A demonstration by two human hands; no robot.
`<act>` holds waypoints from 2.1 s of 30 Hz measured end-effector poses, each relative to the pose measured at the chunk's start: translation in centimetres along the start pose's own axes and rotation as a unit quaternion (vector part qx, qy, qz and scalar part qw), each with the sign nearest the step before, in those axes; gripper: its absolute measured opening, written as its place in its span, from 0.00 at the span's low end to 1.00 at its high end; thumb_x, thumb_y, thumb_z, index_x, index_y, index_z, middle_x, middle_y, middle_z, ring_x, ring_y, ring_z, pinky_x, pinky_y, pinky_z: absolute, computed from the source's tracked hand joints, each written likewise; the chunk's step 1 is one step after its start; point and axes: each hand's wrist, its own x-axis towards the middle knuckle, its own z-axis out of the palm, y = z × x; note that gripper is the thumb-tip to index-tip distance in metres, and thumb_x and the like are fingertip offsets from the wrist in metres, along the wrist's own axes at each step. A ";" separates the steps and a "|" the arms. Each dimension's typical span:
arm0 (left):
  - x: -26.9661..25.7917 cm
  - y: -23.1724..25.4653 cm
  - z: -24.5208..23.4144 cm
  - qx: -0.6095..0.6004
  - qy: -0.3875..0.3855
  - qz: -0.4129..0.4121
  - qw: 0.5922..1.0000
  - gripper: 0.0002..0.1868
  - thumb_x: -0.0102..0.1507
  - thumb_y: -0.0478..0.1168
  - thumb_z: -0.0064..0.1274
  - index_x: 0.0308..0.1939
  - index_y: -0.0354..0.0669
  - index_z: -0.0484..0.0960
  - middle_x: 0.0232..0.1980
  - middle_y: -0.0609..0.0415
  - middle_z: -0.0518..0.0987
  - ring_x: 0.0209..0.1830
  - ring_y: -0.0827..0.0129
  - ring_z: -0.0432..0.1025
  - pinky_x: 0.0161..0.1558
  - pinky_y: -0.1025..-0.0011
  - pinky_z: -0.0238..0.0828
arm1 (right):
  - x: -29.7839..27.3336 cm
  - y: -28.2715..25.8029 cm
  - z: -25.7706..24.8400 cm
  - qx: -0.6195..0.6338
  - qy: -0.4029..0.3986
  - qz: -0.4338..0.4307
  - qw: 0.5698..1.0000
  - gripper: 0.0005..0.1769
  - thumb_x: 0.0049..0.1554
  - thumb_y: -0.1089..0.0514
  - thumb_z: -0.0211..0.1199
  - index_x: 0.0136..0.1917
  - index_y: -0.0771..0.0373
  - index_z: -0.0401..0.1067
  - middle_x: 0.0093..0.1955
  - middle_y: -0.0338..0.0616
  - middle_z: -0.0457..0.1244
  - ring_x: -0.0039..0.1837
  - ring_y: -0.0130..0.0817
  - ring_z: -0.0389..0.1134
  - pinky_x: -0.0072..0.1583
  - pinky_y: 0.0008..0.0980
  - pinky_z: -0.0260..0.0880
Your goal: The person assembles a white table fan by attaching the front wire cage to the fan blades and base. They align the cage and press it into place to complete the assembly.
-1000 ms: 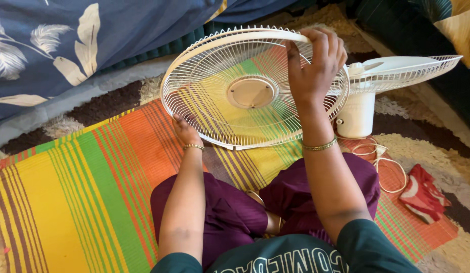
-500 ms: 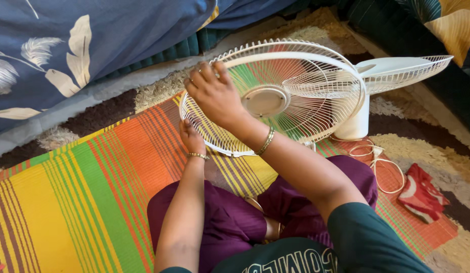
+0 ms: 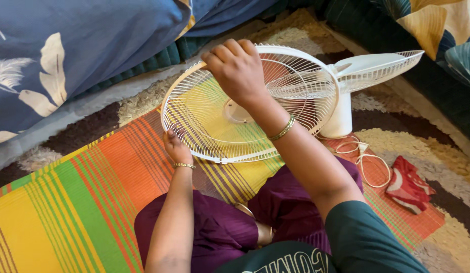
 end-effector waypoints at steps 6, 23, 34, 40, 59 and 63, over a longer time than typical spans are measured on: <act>-0.8 1.9 -0.8 0.080 -0.006 -0.008 0.997 0.36 0.71 0.68 0.30 0.50 0.37 0.76 0.46 0.53 0.79 0.45 0.68 0.73 0.51 0.65 0.69 | 0.2 -0.7 -1.1 0.030 -0.020 0.000 0.999 0.10 0.56 0.48 0.68 0.48 0.53 0.77 0.42 0.33 0.62 0.50 0.33 0.63 0.52 0.37 0.58; -1.5 3.7 -0.9 0.062 -0.024 -0.026 0.997 0.41 0.67 0.76 0.30 0.42 0.39 0.71 0.37 0.59 0.71 0.36 0.73 0.65 0.44 0.66 0.67 | -2.3 -1.0 -3.7 0.028 0.006 0.016 0.999 0.17 0.60 0.51 0.68 0.62 0.53 0.76 0.60 0.36 0.64 0.65 0.38 0.63 0.64 0.40 0.62; -1.0 1.6 -1.0 0.110 -0.014 -0.061 0.992 0.40 0.65 0.77 0.29 0.36 0.41 0.71 0.32 0.60 0.68 0.32 0.74 0.63 0.38 0.69 0.67 | -2.8 -1.0 -5.0 0.011 0.017 0.062 0.998 0.16 0.61 0.52 0.68 0.62 0.52 0.75 0.59 0.35 0.66 0.64 0.36 0.65 0.67 0.41 0.62; -0.2 -0.4 -1.4 0.102 -0.009 -0.056 0.993 0.38 0.67 0.75 0.33 0.34 0.41 0.70 0.31 0.61 0.65 0.32 0.74 0.61 0.38 0.70 0.64 | -4.8 1.5 -4.1 -0.017 0.061 0.119 0.991 0.15 0.63 0.56 0.68 0.63 0.55 0.74 0.61 0.37 0.67 0.65 0.36 0.67 0.70 0.39 0.63; -0.1 1.3 -2.2 0.035 -0.054 -0.056 0.996 0.31 0.70 0.68 0.37 0.42 0.42 0.77 0.42 0.61 0.79 0.43 0.75 0.72 0.51 0.71 0.71 | -23.1 9.1 -2.8 0.055 0.173 0.438 0.880 0.05 0.64 0.68 0.63 0.54 0.69 0.72 0.49 0.51 0.67 0.51 0.47 0.69 0.52 0.40 0.70; 0.5 -0.2 -2.9 0.044 -0.065 -0.072 0.994 0.34 0.79 0.66 0.39 0.41 0.34 0.71 0.37 0.58 0.63 0.40 0.68 0.58 0.48 0.67 0.62 | -23.4 9.2 -2.7 0.095 0.191 0.428 0.878 0.07 0.63 0.71 0.61 0.55 0.70 0.73 0.49 0.51 0.66 0.51 0.44 0.67 0.53 0.38 0.69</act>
